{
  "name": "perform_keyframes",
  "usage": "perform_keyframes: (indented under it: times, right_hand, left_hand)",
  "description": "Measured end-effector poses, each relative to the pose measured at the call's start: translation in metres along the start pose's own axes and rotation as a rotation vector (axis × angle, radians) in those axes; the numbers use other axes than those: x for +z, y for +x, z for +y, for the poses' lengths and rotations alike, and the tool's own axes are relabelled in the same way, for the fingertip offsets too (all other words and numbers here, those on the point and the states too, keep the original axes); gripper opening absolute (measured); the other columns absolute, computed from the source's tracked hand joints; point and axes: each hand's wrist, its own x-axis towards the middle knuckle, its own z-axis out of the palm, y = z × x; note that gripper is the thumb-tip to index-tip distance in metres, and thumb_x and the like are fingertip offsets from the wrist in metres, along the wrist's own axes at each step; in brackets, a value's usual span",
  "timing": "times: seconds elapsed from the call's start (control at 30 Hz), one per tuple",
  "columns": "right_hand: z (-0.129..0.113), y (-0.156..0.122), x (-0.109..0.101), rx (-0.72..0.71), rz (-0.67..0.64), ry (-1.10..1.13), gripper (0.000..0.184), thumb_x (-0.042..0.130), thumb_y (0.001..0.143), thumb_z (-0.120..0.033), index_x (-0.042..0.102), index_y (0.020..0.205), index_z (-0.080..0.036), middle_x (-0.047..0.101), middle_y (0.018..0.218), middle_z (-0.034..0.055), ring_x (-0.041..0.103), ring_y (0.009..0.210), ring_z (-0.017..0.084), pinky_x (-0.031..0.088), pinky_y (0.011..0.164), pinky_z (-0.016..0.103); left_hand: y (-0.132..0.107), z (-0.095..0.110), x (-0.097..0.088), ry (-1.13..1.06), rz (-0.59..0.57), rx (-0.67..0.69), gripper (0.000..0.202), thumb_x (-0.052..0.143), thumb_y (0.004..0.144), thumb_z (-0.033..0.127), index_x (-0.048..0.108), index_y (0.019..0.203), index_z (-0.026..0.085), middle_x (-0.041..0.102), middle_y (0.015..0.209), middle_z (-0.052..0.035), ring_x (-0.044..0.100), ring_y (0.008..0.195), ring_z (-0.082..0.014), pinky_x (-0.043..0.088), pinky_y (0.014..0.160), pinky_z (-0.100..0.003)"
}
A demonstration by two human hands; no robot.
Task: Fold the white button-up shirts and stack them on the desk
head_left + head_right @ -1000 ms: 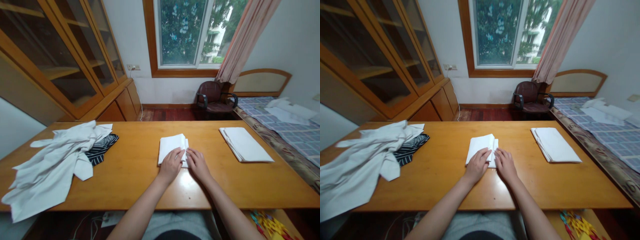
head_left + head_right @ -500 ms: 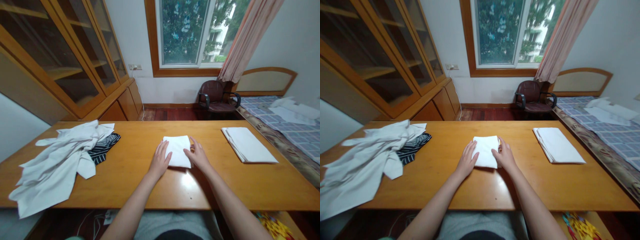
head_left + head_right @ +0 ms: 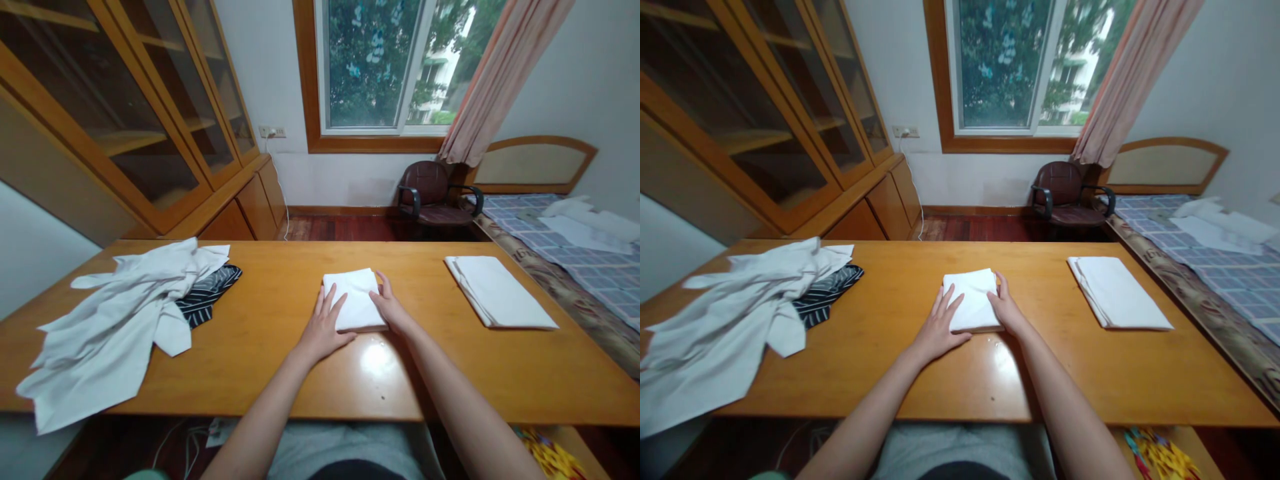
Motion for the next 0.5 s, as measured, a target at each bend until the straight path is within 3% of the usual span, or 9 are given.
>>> perform_keyframes:
  times: [0.1, 0.3, 0.4, 0.5]
  right_hand:
    - [-0.0008, 0.0015, 0.0001, 0.049, -0.009, 0.021, 0.08, 0.054, 0.084, -0.039, 0.016, 0.154, -0.026, 0.062, 0.117, 0.0075, 0.066, 0.094, 0.02, 0.057, 0.08, 0.036]
    - [0.0047, 0.0043, -0.0003, 0.074, -0.009, 0.052, 0.083, 0.054, 0.086, -0.039, 0.012, 0.156, -0.025, 0.067, 0.113, 0.0068, 0.068, 0.087, 0.019, 0.058, 0.073, 0.033]
    - [0.0052, 0.0059, -0.0032, 0.032, 0.057, -0.125, 0.076, 0.054, 0.088, -0.038, 0.019, 0.155, -0.023, 0.069, 0.105, 0.0059, 0.068, 0.083, 0.02, 0.057, 0.071, 0.034]
    - [-0.004, 0.0022, -0.0073, -0.046, 0.144, -0.469, 0.063, 0.057, 0.09, -0.034, 0.037, 0.148, -0.02, 0.07, 0.105, 0.0083, 0.068, 0.09, 0.023, 0.056, 0.081, 0.038]
  left_hand:
    - [-0.0007, 0.0014, -0.0007, 0.009, 0.016, 0.004, 0.091, 0.078, 0.081, 0.038, 0.028, 0.157, 0.026, 0.014, 0.168, -0.0145, -0.002, 0.155, -0.0382, 0.026, 0.12, -0.064]
    - [-0.0013, -0.0032, -0.001, 0.068, -0.028, 0.029, 0.079, 0.072, 0.087, 0.042, 0.034, 0.155, 0.029, 0.015, 0.169, -0.012, -0.002, 0.155, -0.0383, 0.029, 0.119, -0.063]
    - [-0.0022, -0.0034, -0.0025, 0.138, -0.067, 0.034, 0.08, 0.072, 0.087, 0.044, 0.034, 0.156, 0.031, 0.012, 0.169, -0.0115, -0.001, 0.155, -0.0398, 0.031, 0.118, -0.064]
    - [-0.0023, -0.0004, -0.0069, 0.213, -0.113, 0.03, 0.08, 0.072, 0.086, 0.047, 0.033, 0.156, 0.037, 0.007, 0.17, -0.0091, -0.001, 0.154, -0.0416, 0.03, 0.117, -0.065]
